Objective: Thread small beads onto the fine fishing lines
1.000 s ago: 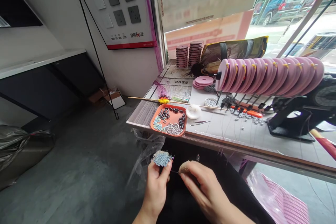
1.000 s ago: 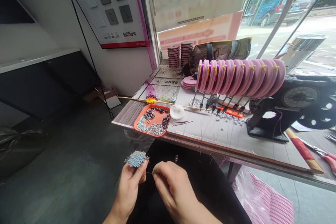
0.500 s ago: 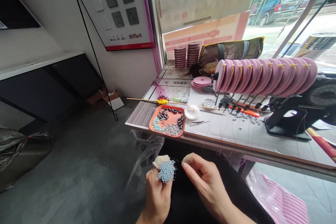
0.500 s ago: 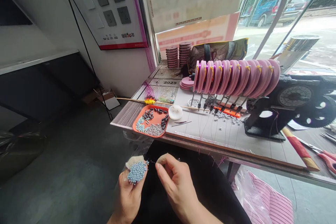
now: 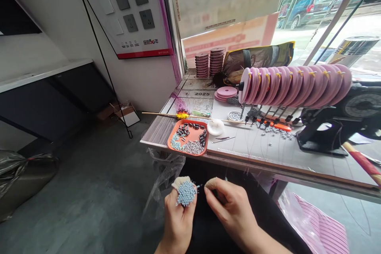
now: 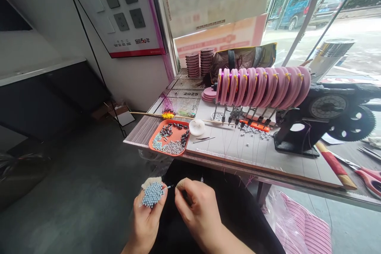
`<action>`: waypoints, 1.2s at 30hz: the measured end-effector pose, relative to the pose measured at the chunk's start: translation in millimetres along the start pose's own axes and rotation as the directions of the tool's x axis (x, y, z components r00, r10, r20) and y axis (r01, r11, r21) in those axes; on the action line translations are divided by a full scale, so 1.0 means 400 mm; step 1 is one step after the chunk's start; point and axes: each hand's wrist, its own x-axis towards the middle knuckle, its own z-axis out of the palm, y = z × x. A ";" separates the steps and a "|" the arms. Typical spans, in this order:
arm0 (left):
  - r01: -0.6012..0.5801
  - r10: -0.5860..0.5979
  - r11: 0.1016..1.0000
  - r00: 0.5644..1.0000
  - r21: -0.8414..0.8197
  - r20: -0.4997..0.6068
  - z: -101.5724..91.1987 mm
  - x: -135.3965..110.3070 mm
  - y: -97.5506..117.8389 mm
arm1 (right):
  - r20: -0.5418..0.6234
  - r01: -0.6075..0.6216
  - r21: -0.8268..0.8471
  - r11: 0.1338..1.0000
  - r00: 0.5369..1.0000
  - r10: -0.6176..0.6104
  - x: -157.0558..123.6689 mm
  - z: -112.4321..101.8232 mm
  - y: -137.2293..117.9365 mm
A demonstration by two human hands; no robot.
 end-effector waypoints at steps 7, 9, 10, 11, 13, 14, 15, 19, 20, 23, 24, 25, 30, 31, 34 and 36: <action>-0.093 0.095 0.995 0.994 0.030 -0.052 0.008 0.002 -0.008 | 0.002 0.010 -0.036 0.999 1.000 -0.010 -0.006 -0.001 0.000; -0.133 0.139 0.988 0.987 0.074 -0.083 0.011 0.005 0.002 | 0.030 -0.001 0.016 1.000 1.000 0.001 -0.007 -0.003 -0.003; -0.140 0.148 0.986 0.984 0.088 -0.098 0.011 0.007 0.008 | 0.037 -0.006 0.045 0.999 0.999 0.004 -0.007 -0.005 -0.004; -0.135 0.145 0.986 0.984 0.093 -0.106 0.012 0.008 0.013 | 0.037 -0.008 0.068 0.998 0.999 0.006 -0.007 -0.006 -0.005; -0.085 0.090 0.994 0.992 0.062 -0.089 0.012 0.011 0.019 | 0.019 0.007 0.077 0.997 1.000 -0.008 -0.007 -0.007 -0.003; -0.041 0.042 0.999 0.997 0.025 -0.071 0.012 0.011 0.021 | 0.017 0.025 0.060 0.998 1.000 -0.026 -0.007 -0.006 -0.002; 0.013 -0.015 1.000 0.998 -0.027 -0.057 0.012 0.010 0.023 | 0.029 0.049 0.029 0.998 0.998 -0.049 -0.007 -0.005 -0.001; 0.259 -0.251 0.872 0.965 -0.415 0.076 0.014 0.011 0.047 | 0.195 0.170 -0.105 0.980 0.970 -0.147 -0.007 0.002 -0.003; 0.336 -0.296 0.784 0.941 -0.522 0.161 0.011 0.015 0.059 | 0.229 0.206 -0.113 0.972 0.958 -0.176 -0.007 0.000 -0.006; 0.521 -0.387 0.494 0.849 -0.696 0.360 -0.022 0.053 0.097 | 0.269 0.304 -0.076 0.950 0.923 -0.274 -0.005 -0.013 -0.019; 0.501 -0.404 0.446 0.852 -0.742 0.332 -0.043 0.073 0.106 | 0.268 0.322 -0.059 0.945 0.917 -0.296 -0.006 -0.019 -0.022; 0.426 -0.417 0.449 0.877 -0.785 0.238 -0.066 0.093 0.112 | 0.259 0.326 -0.048 0.944 0.917 -0.303 -0.007 -0.026 -0.023; 0.308 -0.375 0.715 0.927 -0.628 0.028 -0.134 0.119 0.087 | 0.132 0.228 -0.034 0.973 0.966 -0.222 -0.014 -0.031 -0.011; 0.404 -0.406 0.761 0.907 -0.507 0.113 -0.126 0.103 0.076 | 0.112 0.225 -0.037 0.974 0.969 -0.220 -0.015 -0.027 -0.009; 0.483 -0.428 0.819 0.874 -0.309 0.233 -0.073 0.043 0.053 | 0.082 0.276 -0.074 0.958 0.960 -0.269 -0.016 -0.011 -0.004; 0.473 -0.420 0.822 0.880 -0.318 0.224 -0.034 0.015 0.051 | 0.080 0.312 -0.115 0.943 0.949 -0.305 -0.017 -0.003 -0.002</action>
